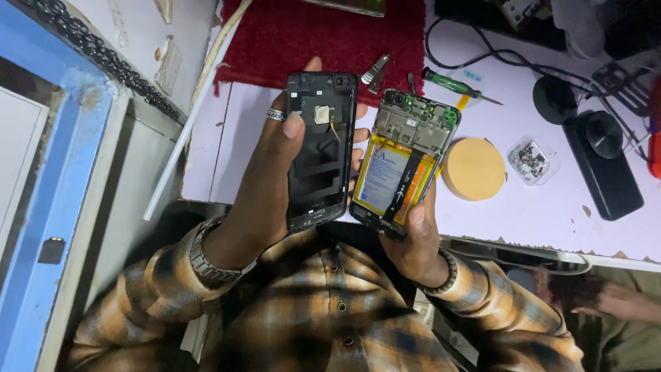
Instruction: Disassembling a mobile phone by prying off the back cover and removing internal screws
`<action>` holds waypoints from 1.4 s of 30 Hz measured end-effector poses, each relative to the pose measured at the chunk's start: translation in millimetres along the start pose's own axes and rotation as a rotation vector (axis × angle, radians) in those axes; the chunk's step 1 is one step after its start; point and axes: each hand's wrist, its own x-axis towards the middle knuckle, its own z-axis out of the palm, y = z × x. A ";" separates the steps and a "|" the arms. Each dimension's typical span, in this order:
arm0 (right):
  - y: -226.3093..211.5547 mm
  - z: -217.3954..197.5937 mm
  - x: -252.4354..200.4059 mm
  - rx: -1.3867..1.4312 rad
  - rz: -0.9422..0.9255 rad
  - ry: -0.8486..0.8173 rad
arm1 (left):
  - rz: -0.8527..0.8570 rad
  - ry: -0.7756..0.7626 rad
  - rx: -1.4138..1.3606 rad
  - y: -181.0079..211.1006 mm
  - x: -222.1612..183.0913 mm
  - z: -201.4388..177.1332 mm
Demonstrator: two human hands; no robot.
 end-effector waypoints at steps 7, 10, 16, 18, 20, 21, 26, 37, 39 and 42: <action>10.0 -25.0 -9.4 -0.085 0.049 0.050 | 0.003 0.105 0.066 6.8 -11.4 9.1; 13.2 -29.7 -6.6 -0.060 0.045 0.043 | 0.063 0.048 0.042 1.6 -11.5 4.1; 13.3 -32.1 -2.9 0.035 0.033 0.076 | 0.236 0.038 0.292 -3.7 -11.0 6.6; 8.7 -31.0 -2.8 0.056 0.100 0.020 | 0.095 0.058 -0.134 -6.3 -9.1 8.3; 3.9 -30.7 -1.5 0.067 0.127 0.018 | 0.090 0.059 -0.165 -7.5 -8.4 12.2; 2.1 -29.5 -0.8 0.079 0.159 0.006 | 0.093 0.067 -0.196 -7.3 -8.9 13.3; 2.6 -32.1 6.3 0.141 0.194 0.042 | 0.098 0.065 -0.095 -2.0 -12.5 14.4; -2.5 -22.4 10.1 0.073 0.220 0.022 | 0.083 0.044 -0.056 3.8 -23.4 12.3; -1.9 -22.3 10.1 0.078 0.207 -0.007 | 0.172 0.007 0.122 1.0 -25.5 7.8; -3.4 -22.8 8.7 0.062 0.214 -0.023 | 0.188 0.026 0.232 2.0 -25.6 7.1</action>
